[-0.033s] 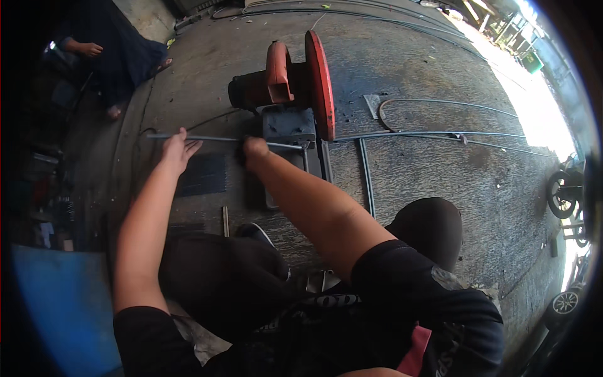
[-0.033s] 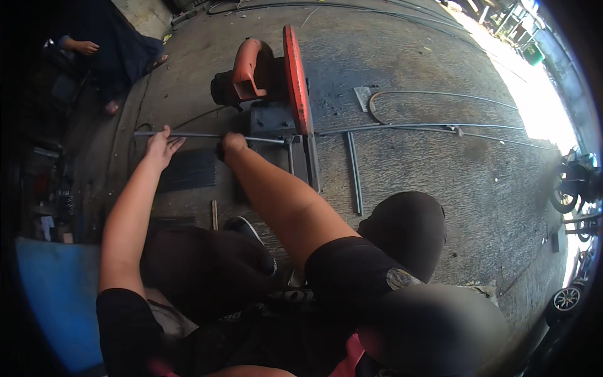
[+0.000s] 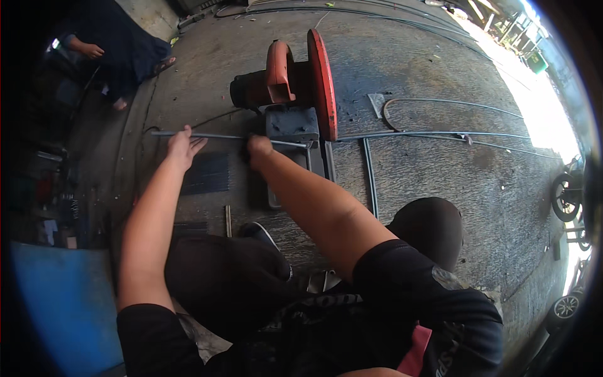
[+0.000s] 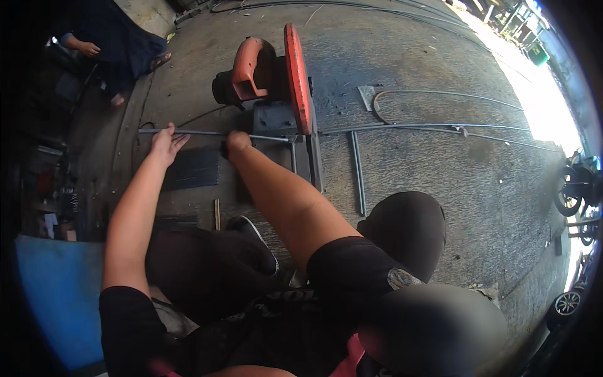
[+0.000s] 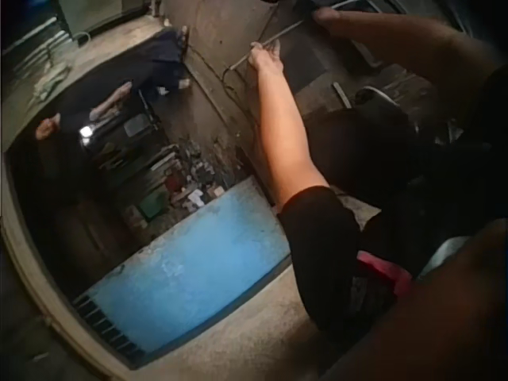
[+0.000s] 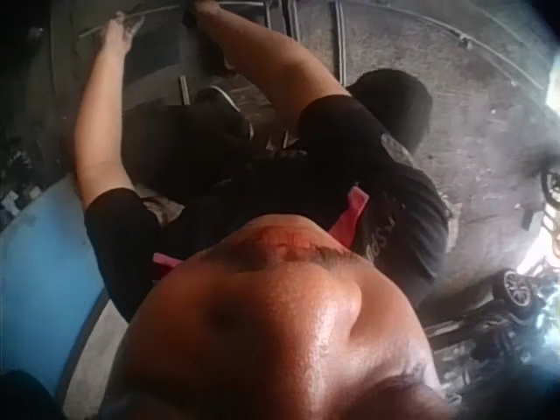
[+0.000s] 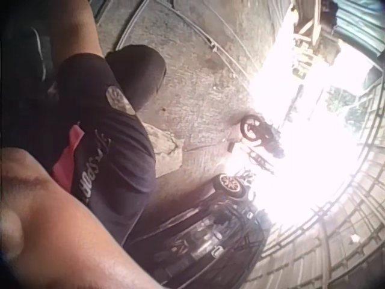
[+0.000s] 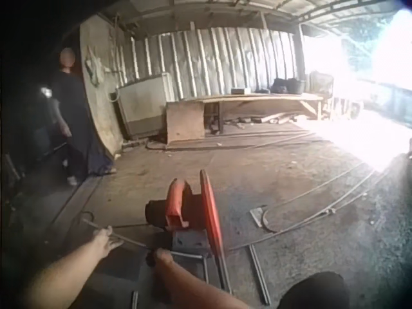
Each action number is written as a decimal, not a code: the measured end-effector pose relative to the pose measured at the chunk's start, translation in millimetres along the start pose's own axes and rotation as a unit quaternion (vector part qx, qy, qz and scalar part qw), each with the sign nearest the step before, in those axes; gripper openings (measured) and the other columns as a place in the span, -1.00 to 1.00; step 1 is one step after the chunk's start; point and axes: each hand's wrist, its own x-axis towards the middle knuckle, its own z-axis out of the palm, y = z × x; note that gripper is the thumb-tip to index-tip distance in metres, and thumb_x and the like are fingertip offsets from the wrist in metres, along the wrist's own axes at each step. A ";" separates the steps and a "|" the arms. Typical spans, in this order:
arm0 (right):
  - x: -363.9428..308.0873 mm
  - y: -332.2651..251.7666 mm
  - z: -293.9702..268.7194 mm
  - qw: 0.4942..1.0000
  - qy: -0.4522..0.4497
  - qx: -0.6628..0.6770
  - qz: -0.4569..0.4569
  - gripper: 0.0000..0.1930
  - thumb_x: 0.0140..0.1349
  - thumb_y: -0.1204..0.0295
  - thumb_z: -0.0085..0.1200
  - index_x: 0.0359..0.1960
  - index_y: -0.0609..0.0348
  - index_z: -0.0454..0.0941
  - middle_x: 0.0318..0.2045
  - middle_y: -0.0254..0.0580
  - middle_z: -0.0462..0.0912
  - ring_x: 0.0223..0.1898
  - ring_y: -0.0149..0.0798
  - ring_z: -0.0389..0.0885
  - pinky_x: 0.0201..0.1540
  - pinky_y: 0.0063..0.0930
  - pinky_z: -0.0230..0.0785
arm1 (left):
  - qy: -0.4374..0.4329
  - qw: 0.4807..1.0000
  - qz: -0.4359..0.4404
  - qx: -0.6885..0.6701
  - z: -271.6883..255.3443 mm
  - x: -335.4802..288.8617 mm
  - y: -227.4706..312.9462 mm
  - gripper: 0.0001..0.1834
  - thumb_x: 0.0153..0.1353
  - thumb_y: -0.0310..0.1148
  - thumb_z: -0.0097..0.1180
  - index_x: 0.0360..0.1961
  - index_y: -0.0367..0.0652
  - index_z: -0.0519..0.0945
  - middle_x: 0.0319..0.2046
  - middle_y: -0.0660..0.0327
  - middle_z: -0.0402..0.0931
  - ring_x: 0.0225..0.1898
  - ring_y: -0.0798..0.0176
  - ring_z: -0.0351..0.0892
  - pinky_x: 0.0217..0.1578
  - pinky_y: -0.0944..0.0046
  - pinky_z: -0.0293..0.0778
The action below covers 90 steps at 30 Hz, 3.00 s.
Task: Cutting thin metal rods using a miter saw or chop saw.
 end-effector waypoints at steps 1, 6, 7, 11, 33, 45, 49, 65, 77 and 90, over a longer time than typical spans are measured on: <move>3.6 9.3 5.6 1.000 0.006 0.024 -0.001 -0.65 -0.08 0.32 0.28 -0.17 0.02 0.63 -0.13 -0.21 0.64 -0.04 -0.22 0.62 -0.05 -0.40 0.49 | 0.020 1.000 0.004 -0.002 12.2 2.1 -3.3 -0.77 0.40 -0.34 -0.14 -0.06 -0.29 0.34 -0.07 -0.03 0.33 0.00 -0.08 0.44 0.08 -0.08 0.50; 26.4 46.5 42.6 1.000 -0.009 -0.004 -0.017 -0.49 -0.02 0.31 0.25 0.01 0.19 0.48 0.00 -0.06 0.54 0.00 -0.17 0.59 0.04 -0.49 0.42 | 0.091 0.995 -0.026 -0.037 35.0 17.5 -46.4 -0.71 0.42 -0.33 -0.21 0.02 -0.32 0.32 -0.01 -0.05 0.33 0.04 -0.11 0.43 0.06 -0.08 0.52; 30.1 49.2 51.4 1.000 -0.016 0.004 -0.021 -0.49 -0.02 0.31 0.25 0.01 0.19 0.48 0.00 -0.06 0.54 0.00 -0.17 0.59 0.04 -0.49 0.42 | 0.095 0.995 -0.025 -0.035 34.9 23.8 -54.1 -0.71 0.42 -0.33 -0.21 0.02 -0.32 0.32 -0.01 -0.05 0.33 0.04 -0.11 0.43 0.06 -0.08 0.52; 44.8 65.6 84.5 0.989 -0.016 0.132 0.059 -0.57 -0.09 0.30 0.32 -0.14 0.12 0.56 -0.15 -0.12 0.62 -0.10 -0.18 0.62 -0.08 -0.37 0.49 | 0.082 0.994 -0.060 0.026 40.7 54.3 -79.8 -0.70 0.42 -0.33 -0.20 0.02 -0.35 0.31 -0.10 -0.05 0.40 -0.08 -0.05 0.51 -0.05 -0.03 0.60; -65.6 97.5 128.7 0.517 -0.038 0.748 0.414 -0.77 0.25 0.30 0.05 -0.18 0.20 0.55 -0.37 -0.21 0.57 -0.40 -0.33 0.55 -0.46 -0.41 0.45 | 0.180 0.944 -0.275 0.028 -21.4 179.3 -217.4 -0.72 0.40 -0.34 -0.32 -0.10 -0.28 0.41 -0.23 -0.04 0.48 -0.23 0.01 0.57 -0.22 0.06 0.66; -54.3 108.7 124.8 0.509 0.005 0.769 0.387 -0.76 0.22 0.31 0.06 -0.20 0.23 0.52 -0.45 -0.21 0.55 -0.48 -0.31 0.53 -0.46 -0.41 0.42 | 0.282 0.933 -0.208 -0.083 44.0 165.0 -195.3 -0.63 0.23 -0.57 -0.03 0.09 -0.31 0.38 -0.03 -0.11 0.45 0.01 -0.07 0.49 -0.07 -0.04 0.59; -55.4 121.5 127.8 0.477 0.013 0.782 0.400 -0.78 0.24 0.28 0.05 -0.20 0.14 0.48 -0.46 -0.24 0.54 -0.54 -0.30 0.50 -0.45 -0.39 0.39 | 0.278 0.932 -0.230 -0.045 46.8 158.0 -196.7 -0.67 0.24 -0.52 -0.06 0.05 -0.29 0.40 -0.05 -0.05 0.47 -0.01 -0.05 0.50 -0.06 -0.03 0.56; -54.7 167.6 171.9 0.427 0.172 0.777 0.429 -0.58 0.06 0.16 0.21 -0.16 0.21 0.53 -0.40 -0.19 0.58 -0.45 -0.27 0.56 -0.47 -0.39 0.39 | 0.223 0.907 -0.344 -0.096 40.9 184.2 -246.9 -0.68 0.36 -0.21 -0.19 0.09 0.00 0.35 0.06 0.27 0.41 -0.01 0.16 0.42 -0.06 0.11 0.35; -44.3 164.6 201.5 0.493 0.281 0.810 0.146 -0.48 0.02 0.48 0.22 0.07 0.14 0.34 -0.26 -0.09 0.56 -0.17 -0.01 0.55 -0.07 -0.26 0.41 | 0.271 0.940 -0.207 0.028 123.1 118.3 -257.2 -0.68 0.31 -0.27 -0.14 0.00 -0.16 0.47 -0.01 0.05 0.46 -0.05 0.11 0.50 -0.10 0.22 0.49; -38.8 178.8 192.6 0.514 0.224 0.645 0.519 -0.72 0.12 0.35 -0.01 -0.29 0.37 0.49 -0.53 0.00 0.60 -0.52 -0.15 0.61 -0.45 -0.25 0.45 | 0.166 0.923 0.021 0.346 208.9 -51.7 -314.9 -0.74 0.04 -0.32 0.08 -0.34 -0.31 0.60 -0.35 -0.07 0.63 -0.27 -0.05 0.64 -0.18 0.08 0.51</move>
